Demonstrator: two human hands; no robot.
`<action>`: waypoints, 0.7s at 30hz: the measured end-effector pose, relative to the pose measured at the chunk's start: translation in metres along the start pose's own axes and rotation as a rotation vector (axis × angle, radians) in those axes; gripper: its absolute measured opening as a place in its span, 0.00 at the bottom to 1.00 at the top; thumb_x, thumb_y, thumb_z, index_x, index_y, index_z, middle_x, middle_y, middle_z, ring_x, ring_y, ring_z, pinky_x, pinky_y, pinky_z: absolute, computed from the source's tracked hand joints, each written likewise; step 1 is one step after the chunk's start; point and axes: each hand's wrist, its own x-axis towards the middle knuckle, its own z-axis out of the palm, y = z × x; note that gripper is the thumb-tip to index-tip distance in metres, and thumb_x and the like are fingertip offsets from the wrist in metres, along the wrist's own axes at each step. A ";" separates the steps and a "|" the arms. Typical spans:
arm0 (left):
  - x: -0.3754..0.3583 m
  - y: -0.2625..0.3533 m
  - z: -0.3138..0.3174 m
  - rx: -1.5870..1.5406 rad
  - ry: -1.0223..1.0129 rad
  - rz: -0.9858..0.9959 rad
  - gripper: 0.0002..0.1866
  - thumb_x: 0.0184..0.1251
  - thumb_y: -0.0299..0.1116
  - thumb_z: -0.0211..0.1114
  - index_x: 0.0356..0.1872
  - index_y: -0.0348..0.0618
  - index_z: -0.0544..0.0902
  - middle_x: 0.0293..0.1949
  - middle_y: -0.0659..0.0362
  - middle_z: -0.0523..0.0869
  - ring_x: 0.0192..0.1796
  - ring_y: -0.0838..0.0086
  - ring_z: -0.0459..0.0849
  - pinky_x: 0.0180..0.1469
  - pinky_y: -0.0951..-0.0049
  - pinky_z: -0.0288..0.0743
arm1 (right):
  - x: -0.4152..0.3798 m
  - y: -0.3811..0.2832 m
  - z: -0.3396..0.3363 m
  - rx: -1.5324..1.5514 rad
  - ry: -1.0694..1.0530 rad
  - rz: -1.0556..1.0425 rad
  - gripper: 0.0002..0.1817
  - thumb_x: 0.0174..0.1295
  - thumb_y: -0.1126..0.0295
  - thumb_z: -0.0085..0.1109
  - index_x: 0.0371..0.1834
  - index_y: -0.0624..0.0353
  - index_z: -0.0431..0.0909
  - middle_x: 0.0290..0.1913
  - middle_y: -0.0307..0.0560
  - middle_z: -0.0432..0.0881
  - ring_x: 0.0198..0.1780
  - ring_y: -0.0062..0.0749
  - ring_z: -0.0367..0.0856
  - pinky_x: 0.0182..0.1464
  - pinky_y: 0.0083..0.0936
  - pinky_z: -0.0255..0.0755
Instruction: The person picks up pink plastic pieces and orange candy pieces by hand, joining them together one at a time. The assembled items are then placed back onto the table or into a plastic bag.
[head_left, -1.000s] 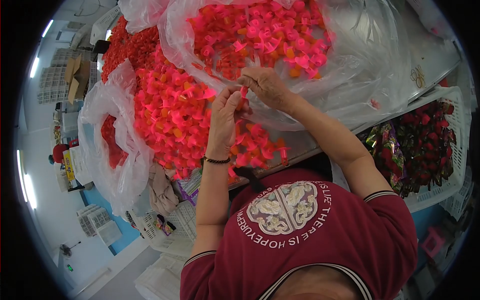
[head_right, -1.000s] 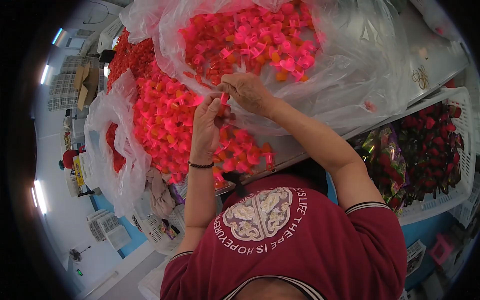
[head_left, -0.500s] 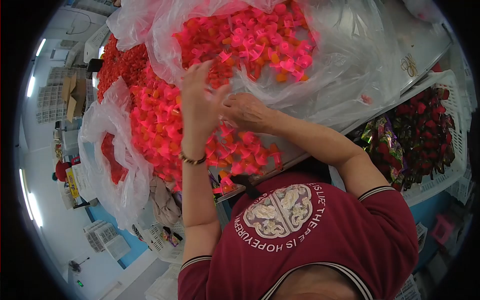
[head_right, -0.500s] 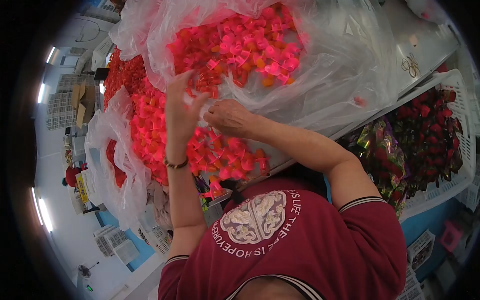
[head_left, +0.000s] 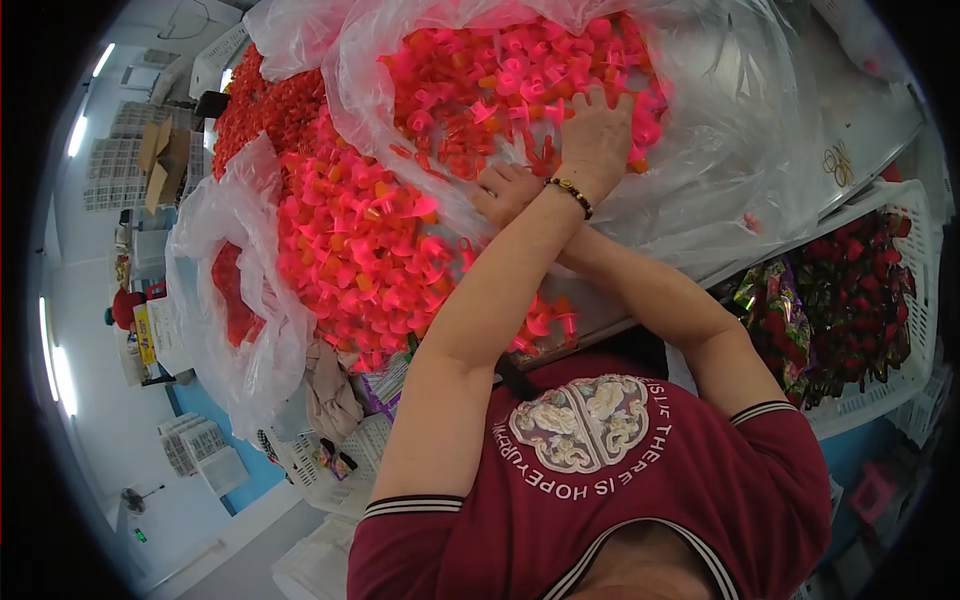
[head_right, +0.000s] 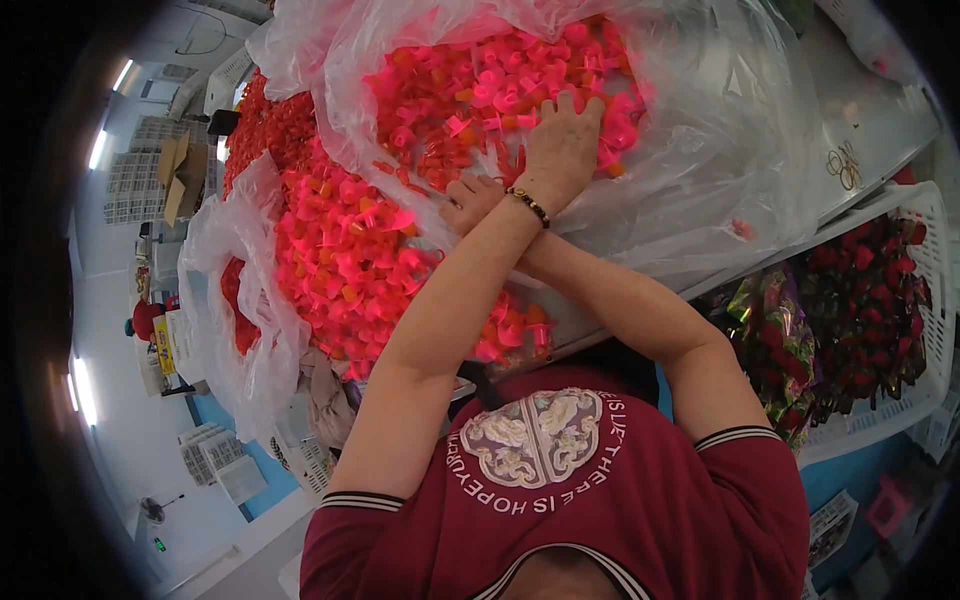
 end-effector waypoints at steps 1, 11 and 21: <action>-0.001 -0.003 -0.002 -0.001 0.003 -0.002 0.22 0.56 0.33 0.63 0.54 0.48 0.73 0.58 0.42 0.71 0.52 0.48 0.77 0.51 0.55 0.76 | 0.005 0.004 0.007 -0.081 0.176 0.007 0.16 0.50 0.62 0.55 0.39 0.59 0.77 0.46 0.53 0.75 0.49 0.44 0.76 0.48 0.37 0.72; -0.054 -0.064 -0.085 -1.672 0.083 -0.240 0.23 0.57 0.25 0.62 0.56 0.41 0.71 0.48 0.52 0.80 0.49 0.63 0.80 0.46 0.67 0.77 | -0.001 0.017 0.005 0.151 -0.054 0.170 0.21 0.58 0.70 0.52 0.57 0.54 0.72 0.52 0.47 0.77 0.57 0.41 0.73 0.61 0.37 0.63; -0.143 -0.103 -0.061 -2.194 0.122 -0.520 0.19 0.63 0.27 0.58 0.56 0.41 0.72 0.51 0.54 0.79 0.51 0.63 0.80 0.38 0.68 0.78 | -0.002 0.033 -0.030 0.195 0.042 0.346 0.12 0.57 0.73 0.55 0.44 0.60 0.73 0.51 0.55 0.77 0.43 0.50 0.78 0.43 0.42 0.70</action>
